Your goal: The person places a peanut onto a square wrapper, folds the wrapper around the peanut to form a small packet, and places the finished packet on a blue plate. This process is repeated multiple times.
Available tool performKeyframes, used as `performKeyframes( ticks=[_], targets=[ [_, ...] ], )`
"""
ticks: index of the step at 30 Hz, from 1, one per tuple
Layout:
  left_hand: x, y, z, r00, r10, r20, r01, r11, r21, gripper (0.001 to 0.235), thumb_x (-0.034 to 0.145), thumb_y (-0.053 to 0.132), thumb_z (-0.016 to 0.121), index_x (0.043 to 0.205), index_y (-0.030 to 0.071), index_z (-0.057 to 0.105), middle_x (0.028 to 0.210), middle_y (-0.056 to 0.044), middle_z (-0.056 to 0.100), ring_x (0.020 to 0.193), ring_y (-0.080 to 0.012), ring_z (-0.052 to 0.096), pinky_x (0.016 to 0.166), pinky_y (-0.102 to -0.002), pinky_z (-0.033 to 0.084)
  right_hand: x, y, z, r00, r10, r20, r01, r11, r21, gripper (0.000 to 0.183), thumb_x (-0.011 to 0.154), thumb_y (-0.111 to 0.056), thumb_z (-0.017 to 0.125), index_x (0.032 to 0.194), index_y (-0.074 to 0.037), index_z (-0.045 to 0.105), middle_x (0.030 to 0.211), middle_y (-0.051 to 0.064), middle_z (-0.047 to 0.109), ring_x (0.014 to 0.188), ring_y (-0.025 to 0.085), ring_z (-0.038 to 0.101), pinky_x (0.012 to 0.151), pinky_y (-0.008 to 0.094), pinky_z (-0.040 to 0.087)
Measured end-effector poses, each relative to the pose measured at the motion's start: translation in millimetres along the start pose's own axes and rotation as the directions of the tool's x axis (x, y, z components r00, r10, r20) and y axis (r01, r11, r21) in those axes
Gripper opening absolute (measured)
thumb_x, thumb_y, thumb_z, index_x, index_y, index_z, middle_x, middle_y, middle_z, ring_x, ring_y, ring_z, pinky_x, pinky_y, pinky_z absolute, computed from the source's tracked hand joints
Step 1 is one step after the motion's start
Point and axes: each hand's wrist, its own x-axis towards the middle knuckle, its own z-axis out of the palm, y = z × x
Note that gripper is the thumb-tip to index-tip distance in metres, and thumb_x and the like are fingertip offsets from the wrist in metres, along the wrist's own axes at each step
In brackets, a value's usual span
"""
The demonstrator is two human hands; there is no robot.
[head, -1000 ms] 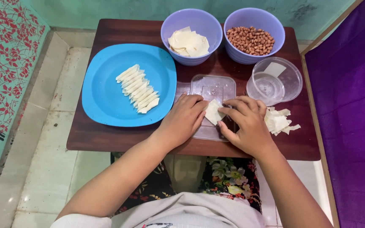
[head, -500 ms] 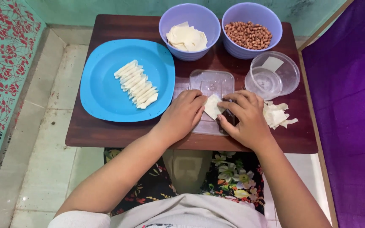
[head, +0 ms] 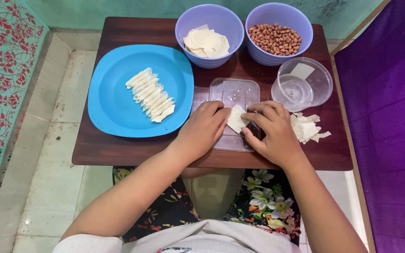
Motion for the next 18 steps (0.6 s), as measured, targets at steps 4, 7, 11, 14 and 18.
performKeyframes(
  ticks=[4,7,11,14,18],
  targets=[
    [-2.4,-3.1,1.0,0.999,-0.01,0.046,0.012,0.999,-0.043,0.031,0.102,0.012,0.057,0.132,0.005,0.064,0.124,-0.02,0.061,0.124,-0.0387,0.059,0.106,-0.048,0.047,1.6,-0.1,-2.2,1.0,-0.004,0.012,0.004,1.0,-0.001,0.029,0.092,-0.032,0.072,0.118,-0.021,0.073,0.118,0.001,0.067,0.123,0.026,0.054,0.101,0.039,0.04],
    [-3.2,-1.0,0.4,0.999,-0.004,0.034,0.006,0.998,-0.062,0.028,0.101,0.01,0.059,0.127,0.004,0.067,0.126,-0.022,0.06,0.126,-0.0401,0.058,0.108,-0.049,0.046,0.7,0.2,-2.1,1.0,-0.011,0.024,0.011,1.0,-0.004,0.031,0.091,-0.033,0.073,0.119,-0.02,0.073,0.119,0.002,0.066,0.122,0.027,0.055,0.1,0.039,0.042],
    [-1.6,-0.8,-3.2,0.998,-0.027,0.056,0.031,0.998,-0.061,0.029,0.099,0.009,0.062,0.127,0.005,0.068,0.128,-0.023,0.061,0.127,-0.0406,0.058,0.111,-0.05,0.044,3.7,1.4,-0.7,0.999,-0.017,0.027,0.017,1.0,0.007,0.033,0.089,-0.033,0.074,0.119,-0.02,0.072,0.118,0.001,0.067,0.121,0.027,0.056,0.098,0.039,0.043],
    [-3.2,-2.3,1.9,0.998,-0.034,0.059,0.037,0.998,-0.053,0.029,0.1,0.011,0.061,0.128,0.006,0.068,0.128,-0.023,0.061,0.128,-0.0403,0.057,0.113,-0.051,0.042,3.8,-0.1,-0.9,1.0,-0.006,0.021,0.005,1.0,0.012,0.034,0.087,-0.033,0.076,0.119,-0.021,0.073,0.118,0.001,0.067,0.121,0.027,0.056,0.099,0.039,0.043],
    [-2.6,-3.0,5.1,0.999,-0.032,0.042,0.033,0.999,-0.039,0.029,0.102,0.011,0.061,0.13,0.005,0.068,0.128,-0.024,0.061,0.128,-0.04,0.058,0.114,-0.053,0.042,4.4,-1.2,-3.0,1.0,-0.001,0.023,0.0,1.0,0.027,0.036,0.086,-0.032,0.076,0.12,-0.021,0.073,0.117,0.001,0.067,0.12,0.028,0.056,0.1,0.04,0.044]
  ],
)
